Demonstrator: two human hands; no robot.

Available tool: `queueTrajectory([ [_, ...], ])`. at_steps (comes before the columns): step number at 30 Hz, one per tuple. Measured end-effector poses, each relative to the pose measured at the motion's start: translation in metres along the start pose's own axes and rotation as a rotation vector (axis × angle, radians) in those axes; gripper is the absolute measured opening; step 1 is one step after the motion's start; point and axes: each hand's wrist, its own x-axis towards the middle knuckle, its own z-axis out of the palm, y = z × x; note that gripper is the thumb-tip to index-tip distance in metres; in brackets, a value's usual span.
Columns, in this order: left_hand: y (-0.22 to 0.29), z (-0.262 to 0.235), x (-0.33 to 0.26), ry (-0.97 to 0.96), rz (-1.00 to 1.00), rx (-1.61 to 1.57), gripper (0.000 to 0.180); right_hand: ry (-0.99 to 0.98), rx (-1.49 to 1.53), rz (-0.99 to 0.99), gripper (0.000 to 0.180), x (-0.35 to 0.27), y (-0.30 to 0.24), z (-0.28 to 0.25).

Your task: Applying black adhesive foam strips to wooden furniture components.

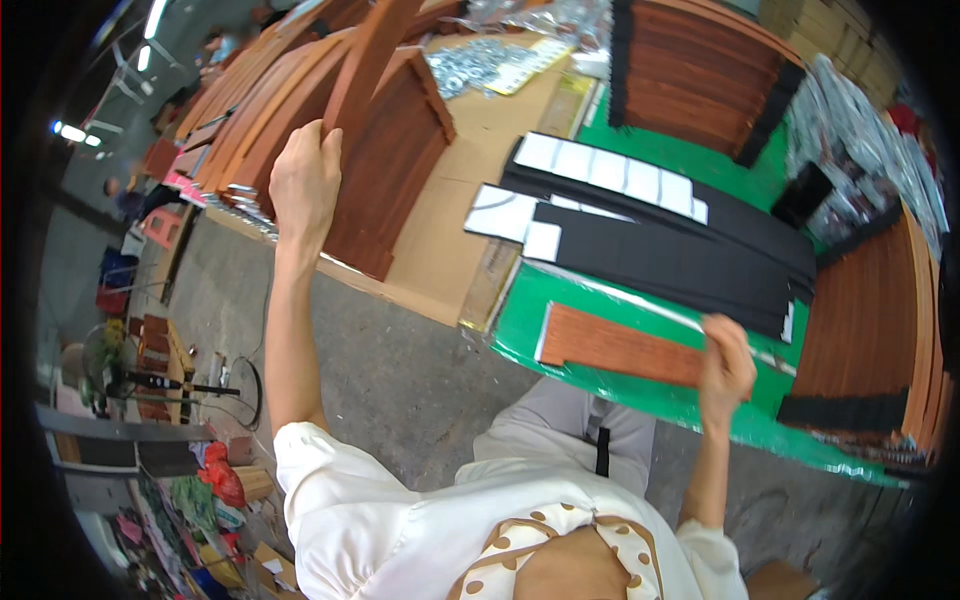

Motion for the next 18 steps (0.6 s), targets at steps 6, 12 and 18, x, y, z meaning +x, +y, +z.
queueTrajectory([
  [6, 0.127, -0.012, -0.091, -0.204, -0.187, -0.708, 0.025, -0.26, 0.645, 0.23, 0.035, 0.033, -0.077, 0.073],
  [12, 0.21, 0.004, -0.176, -0.517, -0.505, -1.314, 0.025, -0.209, 0.546, 0.293, 0.056, 0.006, -0.068, 0.05],
  [18, 0.253, -0.003, -0.226, -0.677, -0.293, -1.28, 0.025, -0.227, 0.267, 0.367, 0.071, -0.033, -0.05, 0.03],
])
